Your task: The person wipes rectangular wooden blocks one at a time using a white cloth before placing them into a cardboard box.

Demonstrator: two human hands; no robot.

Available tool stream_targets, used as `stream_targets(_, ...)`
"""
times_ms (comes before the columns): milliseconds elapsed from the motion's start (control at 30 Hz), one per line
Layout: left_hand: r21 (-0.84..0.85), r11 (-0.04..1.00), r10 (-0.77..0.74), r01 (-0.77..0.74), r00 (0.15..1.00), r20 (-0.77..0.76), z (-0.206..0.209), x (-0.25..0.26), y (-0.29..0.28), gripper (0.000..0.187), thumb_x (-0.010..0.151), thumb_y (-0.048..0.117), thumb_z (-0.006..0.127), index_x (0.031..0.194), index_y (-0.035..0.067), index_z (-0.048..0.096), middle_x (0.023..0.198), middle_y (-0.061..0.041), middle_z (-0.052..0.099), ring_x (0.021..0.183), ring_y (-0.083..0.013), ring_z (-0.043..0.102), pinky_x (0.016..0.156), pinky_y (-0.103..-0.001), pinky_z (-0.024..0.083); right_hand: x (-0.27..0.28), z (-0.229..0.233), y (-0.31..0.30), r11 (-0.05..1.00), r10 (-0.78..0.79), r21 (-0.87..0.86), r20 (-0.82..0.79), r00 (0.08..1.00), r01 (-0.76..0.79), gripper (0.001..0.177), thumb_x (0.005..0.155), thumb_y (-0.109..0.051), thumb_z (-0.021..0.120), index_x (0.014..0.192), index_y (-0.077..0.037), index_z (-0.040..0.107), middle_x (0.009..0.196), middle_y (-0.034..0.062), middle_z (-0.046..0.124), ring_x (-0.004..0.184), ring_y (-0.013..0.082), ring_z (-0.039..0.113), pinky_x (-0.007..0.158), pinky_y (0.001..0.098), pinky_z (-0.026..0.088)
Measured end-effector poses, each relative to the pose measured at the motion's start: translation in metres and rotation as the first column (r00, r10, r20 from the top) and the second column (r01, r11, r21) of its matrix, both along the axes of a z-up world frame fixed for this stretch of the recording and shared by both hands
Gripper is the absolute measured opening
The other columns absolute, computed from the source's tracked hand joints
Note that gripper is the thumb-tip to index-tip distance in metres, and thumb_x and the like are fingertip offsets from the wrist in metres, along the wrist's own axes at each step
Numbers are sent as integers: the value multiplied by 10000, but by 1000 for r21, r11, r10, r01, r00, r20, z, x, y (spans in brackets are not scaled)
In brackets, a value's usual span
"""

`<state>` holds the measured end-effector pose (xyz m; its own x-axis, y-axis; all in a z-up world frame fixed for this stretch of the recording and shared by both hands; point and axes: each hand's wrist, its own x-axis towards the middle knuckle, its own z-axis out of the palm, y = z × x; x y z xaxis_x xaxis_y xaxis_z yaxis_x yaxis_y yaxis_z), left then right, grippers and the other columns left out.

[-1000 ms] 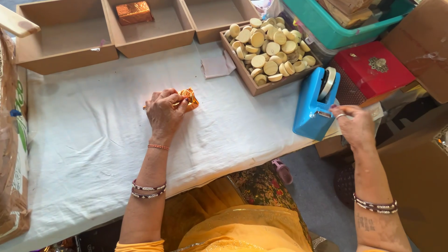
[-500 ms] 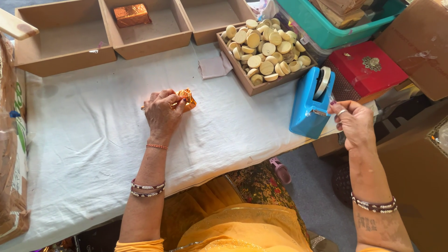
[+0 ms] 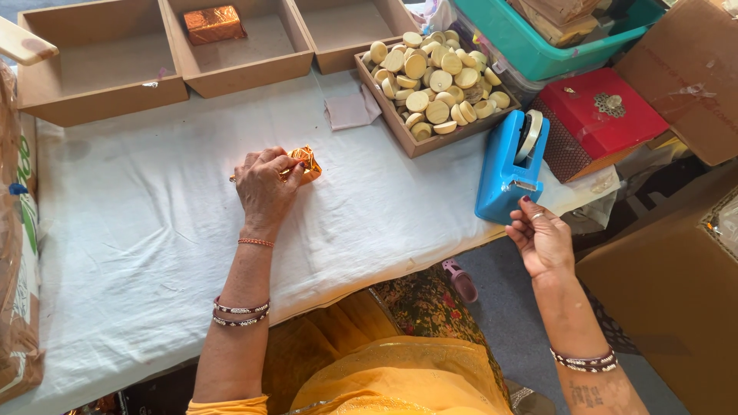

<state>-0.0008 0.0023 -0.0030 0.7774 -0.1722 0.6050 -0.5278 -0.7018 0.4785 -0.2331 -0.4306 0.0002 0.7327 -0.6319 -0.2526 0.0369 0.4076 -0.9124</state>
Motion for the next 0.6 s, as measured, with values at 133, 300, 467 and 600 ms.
stream_targets(133,1,1000,5,-5,1000,3,-1,0,0,139,864,273,812,929,151,824,1142,20,746,1103,-217,617,933,-435,410,4,0,9,996,-35,-81,-10,999,34,147,972,-201,747,977,-60,708,838,53,718,676,103,678,642,270,623)
stream_targets(300,0,1000,5,-5,1000,7,-3,2,0,146,869,277,809,934,147,823,1142,22,746,1097,-218,616,937,-437,412,4,0,22,946,-94,-311,-3,996,89,196,977,-219,763,922,-42,700,845,64,737,676,99,669,596,242,568)
stream_targets(467,3,1000,3,-3,1000,3,0,0,0,140,870,269,809,934,145,823,1141,18,744,1097,-220,616,945,-437,413,4,15,41,867,-142,-483,4,990,126,189,992,-229,743,943,-49,712,848,52,740,690,83,662,585,213,518)
stream_targets(600,5,1000,3,-3,1000,3,2,-1,0,125,864,259,807,920,148,825,1129,20,746,1091,-220,615,950,-439,412,5,16,44,854,-144,-503,12,989,131,186,1021,-212,708,927,-51,698,850,41,738,691,72,649,581,210,502)
